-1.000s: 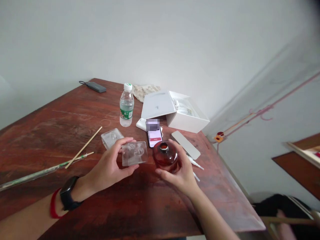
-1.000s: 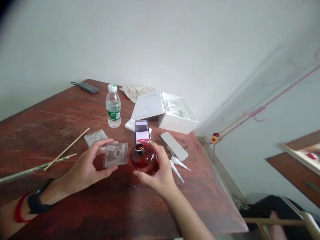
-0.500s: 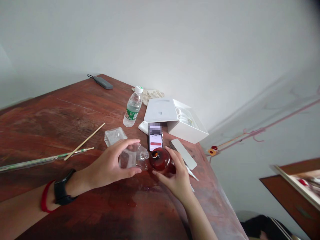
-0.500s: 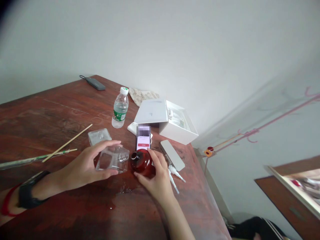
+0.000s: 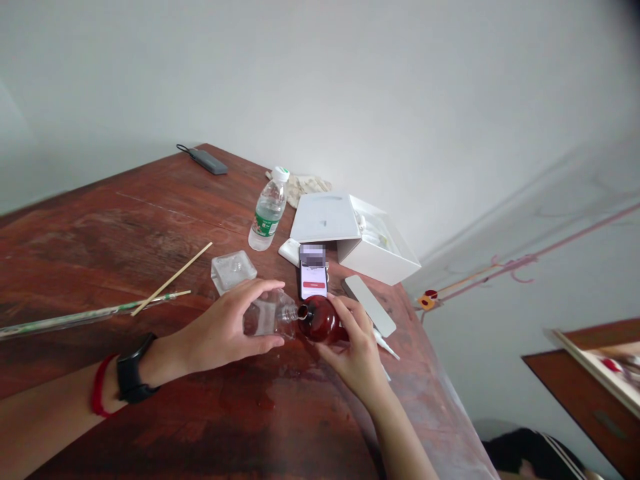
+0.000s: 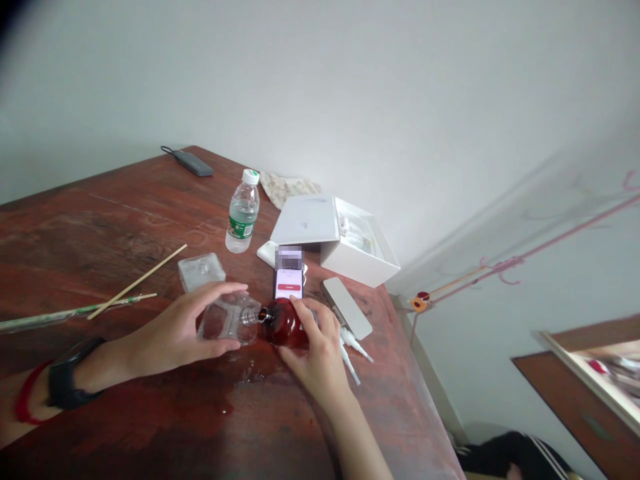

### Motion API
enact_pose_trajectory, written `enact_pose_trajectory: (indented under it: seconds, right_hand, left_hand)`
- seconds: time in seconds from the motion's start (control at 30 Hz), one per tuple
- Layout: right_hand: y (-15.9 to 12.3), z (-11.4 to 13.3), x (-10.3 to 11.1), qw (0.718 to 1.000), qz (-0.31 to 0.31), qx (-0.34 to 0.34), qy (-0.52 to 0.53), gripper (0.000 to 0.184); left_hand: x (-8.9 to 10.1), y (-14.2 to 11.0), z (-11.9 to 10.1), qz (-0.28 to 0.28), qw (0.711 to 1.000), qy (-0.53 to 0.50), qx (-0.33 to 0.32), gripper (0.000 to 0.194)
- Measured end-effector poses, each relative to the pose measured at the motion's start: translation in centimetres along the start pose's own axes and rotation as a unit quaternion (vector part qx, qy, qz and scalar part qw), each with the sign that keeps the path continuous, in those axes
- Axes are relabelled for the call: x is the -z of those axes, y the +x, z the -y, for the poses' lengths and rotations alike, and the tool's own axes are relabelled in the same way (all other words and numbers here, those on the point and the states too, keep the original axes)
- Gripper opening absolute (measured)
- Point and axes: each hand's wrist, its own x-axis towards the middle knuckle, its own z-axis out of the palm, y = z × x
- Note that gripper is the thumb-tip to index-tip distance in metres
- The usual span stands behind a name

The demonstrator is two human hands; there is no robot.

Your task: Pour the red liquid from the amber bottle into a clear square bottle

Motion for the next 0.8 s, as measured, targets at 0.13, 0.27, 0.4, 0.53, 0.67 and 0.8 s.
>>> enact_pose_trajectory:
  seconds: [0.13,0.27,0.4,0.53,0.67,0.8]
  right_hand:
    - [-0.06,-0.16,-0.08,0.999,0.008,0.011,-0.032,0.077]
    - [-0.15,-0.21,0.02,0.998,0.015,0.027,-0.061,0.080]
    - [-0.20,-0.09,0.24,0.997,0.027,0.033,-0.072,0.082]
    - [-0.29,0.18,0.45,0.995,0.038,0.027,-0.085,0.084]
    - [-0.46,0.36,0.58,0.994,0.044,0.015,-0.102,0.083]
    - [-0.54,0.50,0.77,0.993,0.043,0.021,-0.108,0.083]
  left_hand:
    - [-0.39,-0.06,0.25,0.008,1.000,-0.009,0.006,0.067]
    - [-0.51,-0.08,0.61,0.018,1.000,-0.002,0.013,0.068]
    - [-0.29,0.00,0.78,0.026,0.999,-0.006,0.019,0.068]
    - [-0.17,0.04,0.78,0.036,0.999,-0.005,0.016,0.068]
    - [-0.21,0.01,0.77,0.038,0.999,-0.006,0.014,0.068]
    - [-0.15,0.00,0.77,0.050,0.999,-0.007,0.013,0.070]
